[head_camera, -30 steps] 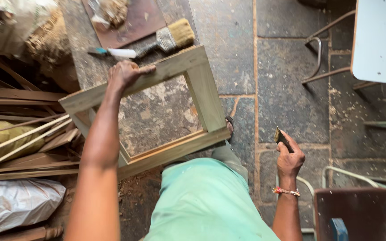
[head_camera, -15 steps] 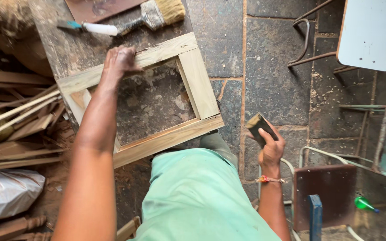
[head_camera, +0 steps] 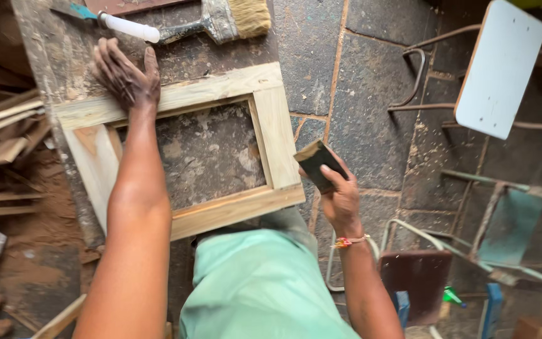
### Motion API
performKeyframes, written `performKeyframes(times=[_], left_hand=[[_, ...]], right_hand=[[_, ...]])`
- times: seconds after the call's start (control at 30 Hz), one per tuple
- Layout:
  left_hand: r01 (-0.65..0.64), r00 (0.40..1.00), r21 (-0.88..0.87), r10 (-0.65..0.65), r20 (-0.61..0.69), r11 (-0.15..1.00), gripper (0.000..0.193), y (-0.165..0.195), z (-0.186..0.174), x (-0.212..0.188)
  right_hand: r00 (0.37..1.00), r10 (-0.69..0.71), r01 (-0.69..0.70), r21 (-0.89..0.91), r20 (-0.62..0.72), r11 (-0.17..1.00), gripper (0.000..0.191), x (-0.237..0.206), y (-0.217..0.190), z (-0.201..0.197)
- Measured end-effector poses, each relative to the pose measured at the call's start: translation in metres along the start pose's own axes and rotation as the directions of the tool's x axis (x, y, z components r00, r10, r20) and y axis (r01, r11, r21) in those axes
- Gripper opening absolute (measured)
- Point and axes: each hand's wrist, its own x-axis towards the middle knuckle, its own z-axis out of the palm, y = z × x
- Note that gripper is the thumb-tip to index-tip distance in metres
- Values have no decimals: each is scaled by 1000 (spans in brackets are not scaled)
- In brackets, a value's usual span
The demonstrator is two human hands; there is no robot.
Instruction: The person sands a rectangular wooden frame using a sanding block held in the right hand. They systematically smooth the edges and corners of the frame, frequently rotating and flipping the object to access different sides. The person also uses their left hand to wipe away dust from the frame's surface during the process.
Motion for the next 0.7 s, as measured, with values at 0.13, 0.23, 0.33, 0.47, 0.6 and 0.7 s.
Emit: performKeyframes(times=[0.13, 0.23, 0.33, 0.47, 0.6, 0.7], left_hand=[[143, 964, -64, -125, 233, 988, 85, -11, 18, -4], [148, 950, 27, -150, 273, 989, 85, -21, 30, -5], [197, 924, 34, -197, 329, 980, 90, -28, 40, -7], [199, 889, 43, -199, 413, 979, 94, -33, 45, -12], [244, 849, 32, -229, 476, 969, 96, -37, 45, -14], [288, 810, 56, -274, 518, 956, 99, -38, 46, -12]], right_hand=[[985, -117, 170, -562, 130, 810, 44, 74, 7, 26], [995, 3, -97, -944, -101, 316, 47, 135, 37, 42], [663, -329, 608, -740, 672, -287, 57, 187, 69, 63], [652, -161, 634, -649, 741, -422, 61, 186, 75, 94], [952, 235, 294, -803, 197, -519, 44, 198, 48, 100], [893, 83, 432, -791, 442, -433, 43, 218, 42, 93]])
